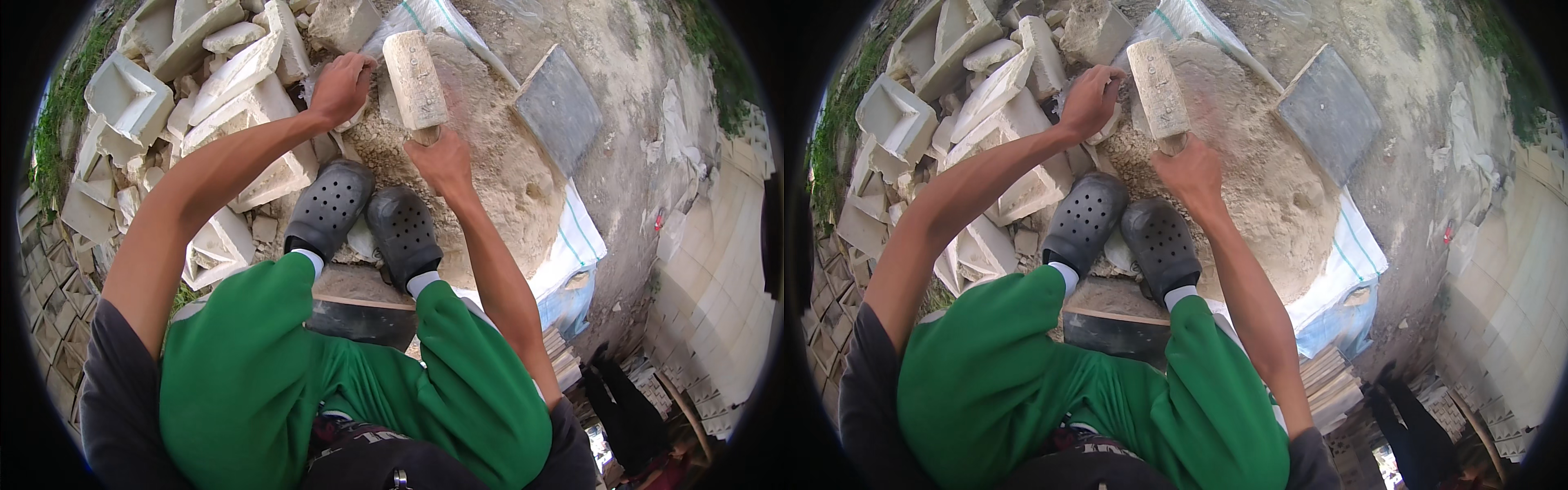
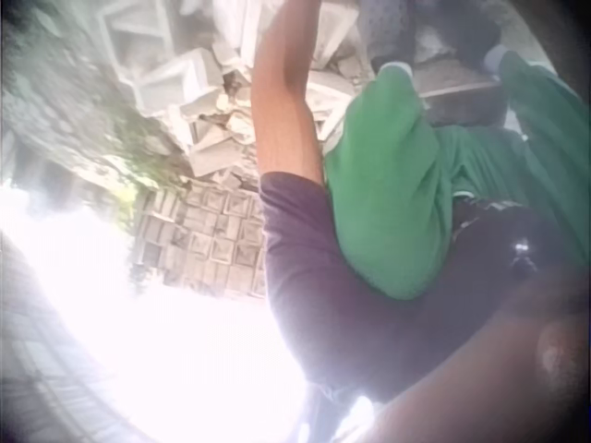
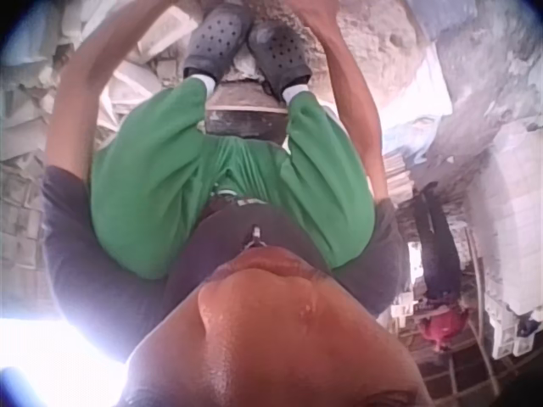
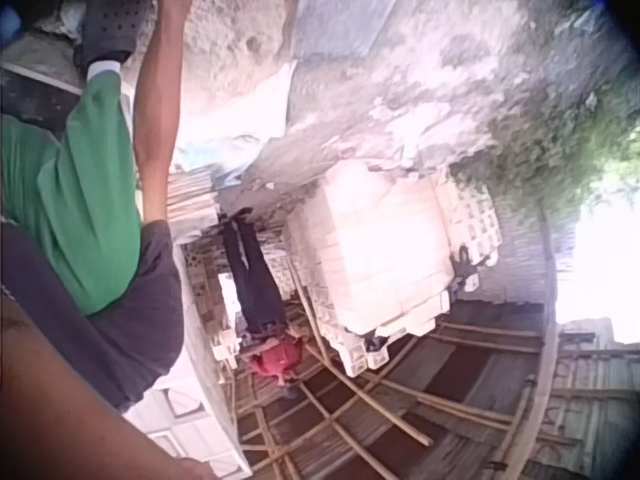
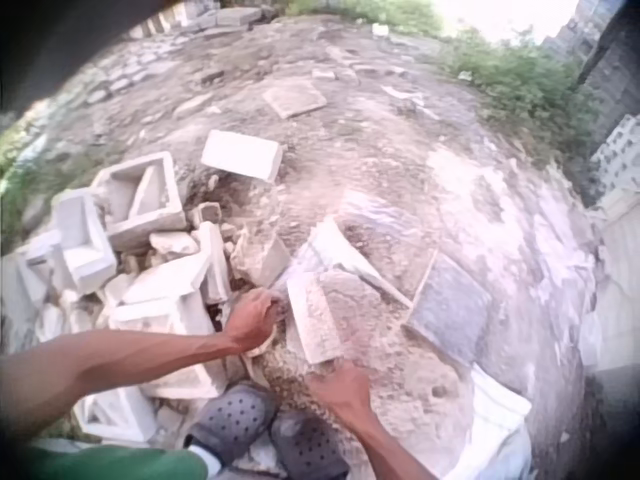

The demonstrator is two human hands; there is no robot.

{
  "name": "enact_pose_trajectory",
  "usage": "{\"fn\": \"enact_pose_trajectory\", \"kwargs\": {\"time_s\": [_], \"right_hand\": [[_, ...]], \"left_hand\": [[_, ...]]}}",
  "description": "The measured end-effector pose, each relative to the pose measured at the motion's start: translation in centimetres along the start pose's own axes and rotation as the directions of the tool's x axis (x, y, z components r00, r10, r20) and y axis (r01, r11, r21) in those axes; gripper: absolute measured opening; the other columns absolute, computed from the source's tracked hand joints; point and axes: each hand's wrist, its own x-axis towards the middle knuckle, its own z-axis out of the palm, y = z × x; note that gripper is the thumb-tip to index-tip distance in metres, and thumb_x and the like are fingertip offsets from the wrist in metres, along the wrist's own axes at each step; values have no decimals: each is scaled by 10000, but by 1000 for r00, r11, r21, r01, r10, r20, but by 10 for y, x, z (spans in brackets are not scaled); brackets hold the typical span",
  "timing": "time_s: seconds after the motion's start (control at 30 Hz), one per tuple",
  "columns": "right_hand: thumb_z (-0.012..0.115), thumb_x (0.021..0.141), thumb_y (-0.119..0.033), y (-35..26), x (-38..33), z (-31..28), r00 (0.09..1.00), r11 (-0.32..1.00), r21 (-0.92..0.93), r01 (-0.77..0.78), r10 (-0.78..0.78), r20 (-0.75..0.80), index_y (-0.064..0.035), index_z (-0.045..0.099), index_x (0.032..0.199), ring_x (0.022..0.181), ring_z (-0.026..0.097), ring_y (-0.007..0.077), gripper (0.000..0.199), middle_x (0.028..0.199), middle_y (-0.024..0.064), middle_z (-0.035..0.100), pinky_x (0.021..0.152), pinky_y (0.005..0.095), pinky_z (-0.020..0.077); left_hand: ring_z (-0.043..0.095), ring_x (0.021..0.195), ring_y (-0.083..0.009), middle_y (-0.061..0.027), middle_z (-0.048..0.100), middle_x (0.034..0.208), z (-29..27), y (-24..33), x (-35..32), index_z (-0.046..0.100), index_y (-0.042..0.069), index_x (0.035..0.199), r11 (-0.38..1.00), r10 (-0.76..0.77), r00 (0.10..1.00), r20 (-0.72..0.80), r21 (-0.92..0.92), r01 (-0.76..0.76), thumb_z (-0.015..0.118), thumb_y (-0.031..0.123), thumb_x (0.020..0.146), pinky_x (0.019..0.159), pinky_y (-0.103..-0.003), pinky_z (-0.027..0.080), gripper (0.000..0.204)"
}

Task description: The person repeatedly strikes a small piece of stone with a wooden mallet to break it into smaller fragments. The person holds the stone with one hand and swings the mallet with the other, working over a pile of sand and debris.

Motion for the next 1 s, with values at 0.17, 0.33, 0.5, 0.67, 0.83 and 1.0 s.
{"fn": "enact_pose_trajectory", "kwargs": {"time_s": [0.17,0.33,0.5,0.67,0.83,1.0], "right_hand": [[751,762,-327,-7,-11,-13,999,996,87,-11,8,32,61,691,1057,959,702,458,491,966,316,713,859,488,555],[752,760,-321,0,-7,4,999,997,-71,-29,32,37,58,686,1068,966,701,446,493,975,312,712,853,477,553],[751,755,-332,19,-5,-17,995,992,79,-98,96,23,59,677,1090,950,711,416,520,963,280,723,841,451,553],[743,802,-273,56,-16,-38,967,964,193,-182,212,-144,43,646,958,539,690,200,365,702,132,700,581,355,562],[733,802,-284,57,-30,-58,914,878,345,-333,391,-112,34,675,1012,586,699,214,385,736,138,715,605,357,556],[742,794,-312,65,-34,-57,916,863,385,-327,389,-93,39,678,1001,573,697,211,413,711,137,714,599,358,558]], "left_hand": [[619,1078,-326,-125,671,1082,-2,-6,-8,644,78,1114,999,25,998,59,26,-26,543,135,984,931,-447,455,175],[620,1073,-326,-126,668,1072,0,-3,-3,640,71,1124,998,-9,999,51,64,6,538,138,989,926,-451,456,182],[577,1191,-321,-120,621,1285,-5,5,-2,592,74,1297,993,58,994,97,101,-68,537,183,1000,1009,-455,440,321],[323,1485,-311,-157,341,1612,8,20,9,365,14,1528,919,260,944,204,247,-306,524,292,1022,1221,-446,251,599],[160,1564,-331,-227,221,1659,30,53,10,270,-90,1545,876,200,912,359,351,-330,476,432,1033,1273,-439,141,759],[181,1546,-398,-277,211,1643,35,94,-20,259,-115,1534,922,347,739,578,-65,-382,491,471,1024,1271,-466,154,811]]}}
